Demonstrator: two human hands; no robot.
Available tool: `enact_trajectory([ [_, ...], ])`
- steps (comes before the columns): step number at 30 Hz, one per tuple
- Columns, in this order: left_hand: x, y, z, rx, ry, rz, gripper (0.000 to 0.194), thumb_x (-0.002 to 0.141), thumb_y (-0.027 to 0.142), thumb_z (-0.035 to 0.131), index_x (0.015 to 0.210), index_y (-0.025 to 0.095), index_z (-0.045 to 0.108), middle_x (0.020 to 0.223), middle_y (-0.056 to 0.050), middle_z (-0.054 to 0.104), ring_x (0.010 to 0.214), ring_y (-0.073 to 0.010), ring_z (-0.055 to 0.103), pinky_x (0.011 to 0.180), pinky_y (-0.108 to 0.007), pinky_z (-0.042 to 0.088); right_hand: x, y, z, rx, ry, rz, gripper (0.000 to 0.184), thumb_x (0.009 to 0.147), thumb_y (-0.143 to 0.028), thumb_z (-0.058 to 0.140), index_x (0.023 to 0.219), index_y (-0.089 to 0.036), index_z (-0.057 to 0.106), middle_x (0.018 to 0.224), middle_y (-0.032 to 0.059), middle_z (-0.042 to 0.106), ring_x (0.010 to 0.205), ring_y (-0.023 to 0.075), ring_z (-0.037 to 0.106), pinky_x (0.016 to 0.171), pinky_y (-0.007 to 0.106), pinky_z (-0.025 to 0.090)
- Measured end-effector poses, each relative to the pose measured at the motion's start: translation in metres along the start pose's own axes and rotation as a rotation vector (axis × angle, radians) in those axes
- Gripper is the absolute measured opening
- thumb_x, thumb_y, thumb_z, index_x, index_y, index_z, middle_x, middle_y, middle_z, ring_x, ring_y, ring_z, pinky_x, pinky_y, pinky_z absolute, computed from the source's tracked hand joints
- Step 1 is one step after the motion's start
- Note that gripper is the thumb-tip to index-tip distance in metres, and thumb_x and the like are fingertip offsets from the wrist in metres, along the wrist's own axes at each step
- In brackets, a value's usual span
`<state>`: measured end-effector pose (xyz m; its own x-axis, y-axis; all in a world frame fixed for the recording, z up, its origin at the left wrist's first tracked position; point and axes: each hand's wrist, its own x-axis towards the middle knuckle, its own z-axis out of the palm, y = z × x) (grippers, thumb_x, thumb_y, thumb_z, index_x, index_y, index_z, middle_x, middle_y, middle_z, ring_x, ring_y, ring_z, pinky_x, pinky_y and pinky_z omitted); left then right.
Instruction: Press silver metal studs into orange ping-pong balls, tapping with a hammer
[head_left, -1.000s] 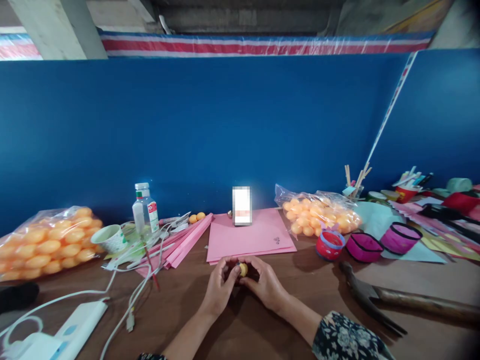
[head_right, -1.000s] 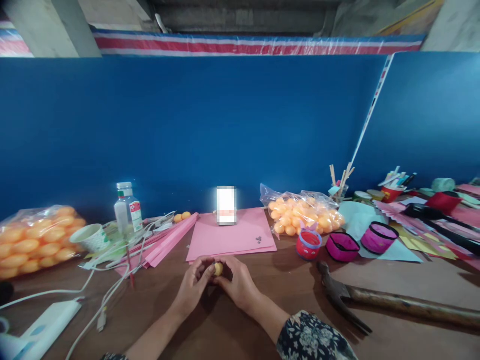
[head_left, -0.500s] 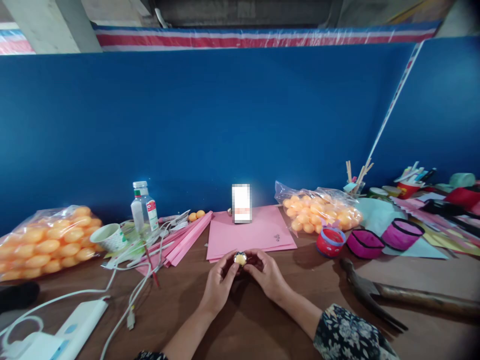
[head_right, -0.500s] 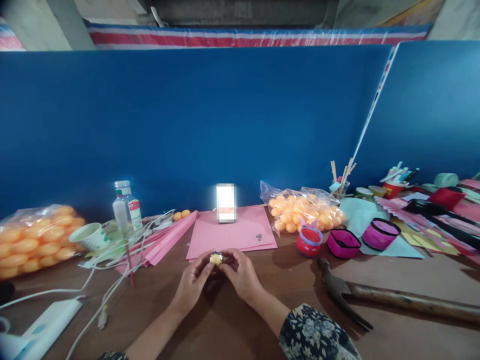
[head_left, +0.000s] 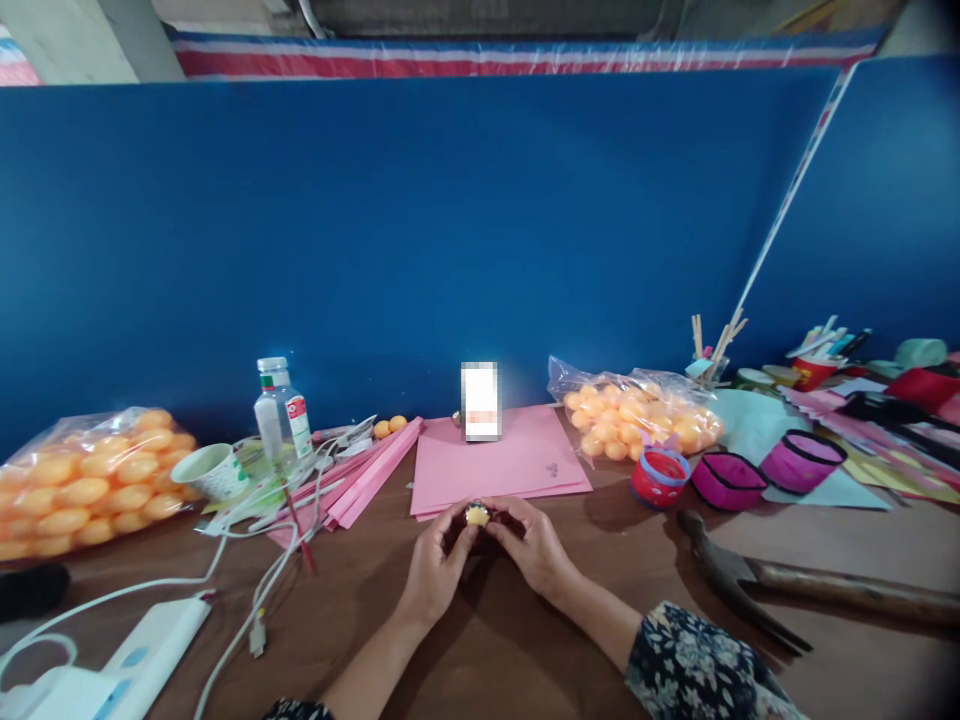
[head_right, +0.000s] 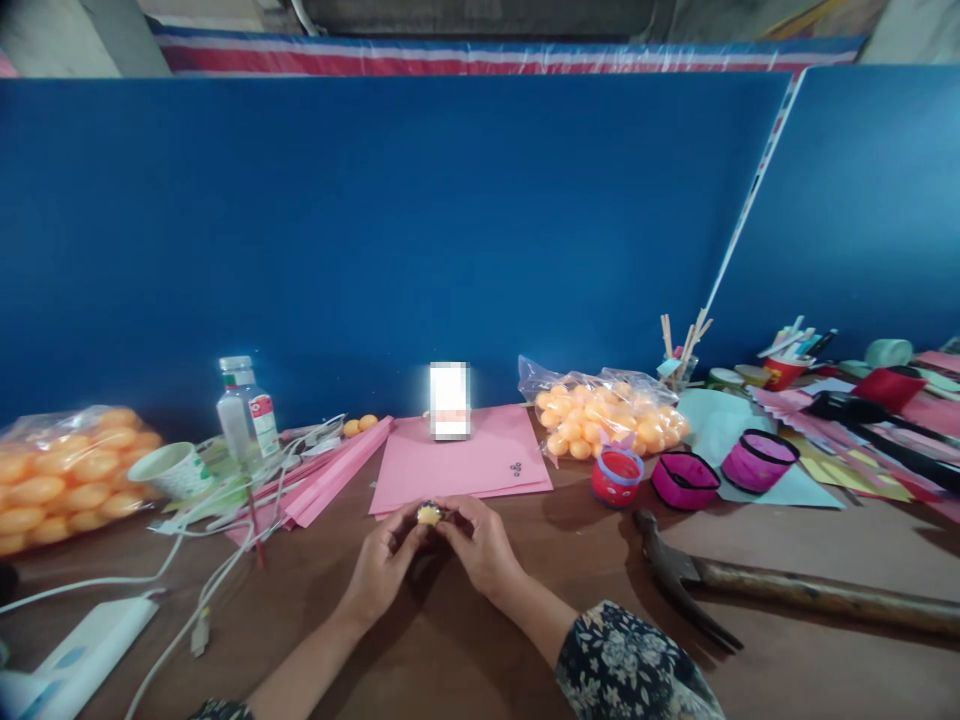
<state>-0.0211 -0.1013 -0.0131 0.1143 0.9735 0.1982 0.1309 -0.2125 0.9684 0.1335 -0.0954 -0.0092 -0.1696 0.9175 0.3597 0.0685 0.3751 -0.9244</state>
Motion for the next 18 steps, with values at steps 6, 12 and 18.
enact_trajectory([
  [6,-0.0016,0.0045,0.0020,-0.030,-0.006,0.002,0.034,0.080,0.032,0.051,0.112,0.018,0.050,0.110,-0.008,0.060,0.097,-0.0200,0.059,0.084,-0.034,0.048,0.0034,-0.0027,0.0000,0.091,0.006,0.061,0.023,0.078,-0.021,0.055,0.100,-0.021,0.062,0.098,0.0057,0.065,0.093,0.0196,0.059,0.086,0.035,0.045],
  [12,-0.0035,0.0065,0.0009,0.136,-0.010,0.030,0.039,0.081,0.033,0.048,0.117,0.019,0.049,0.119,-0.008,0.056,0.112,-0.0218,0.050,0.096,-0.037,0.039,0.0018,-0.0055,-0.0013,0.157,-0.001,0.103,0.025,0.080,-0.027,0.055,0.103,-0.019,0.059,0.099,0.0071,0.064,0.091,0.0196,0.059,0.084,0.034,0.046],
  [18,-0.0032,0.0085,0.0022,0.115,-0.033,0.042,0.038,0.081,0.031,0.048,0.117,0.019,0.048,0.116,-0.009,0.057,0.108,-0.0214,0.052,0.094,-0.037,0.040,0.0026,-0.0065,-0.0016,0.100,-0.034,0.063,0.023,0.082,-0.025,0.052,0.103,-0.020,0.059,0.100,0.0064,0.063,0.093,0.0186,0.058,0.085,0.033,0.045],
])
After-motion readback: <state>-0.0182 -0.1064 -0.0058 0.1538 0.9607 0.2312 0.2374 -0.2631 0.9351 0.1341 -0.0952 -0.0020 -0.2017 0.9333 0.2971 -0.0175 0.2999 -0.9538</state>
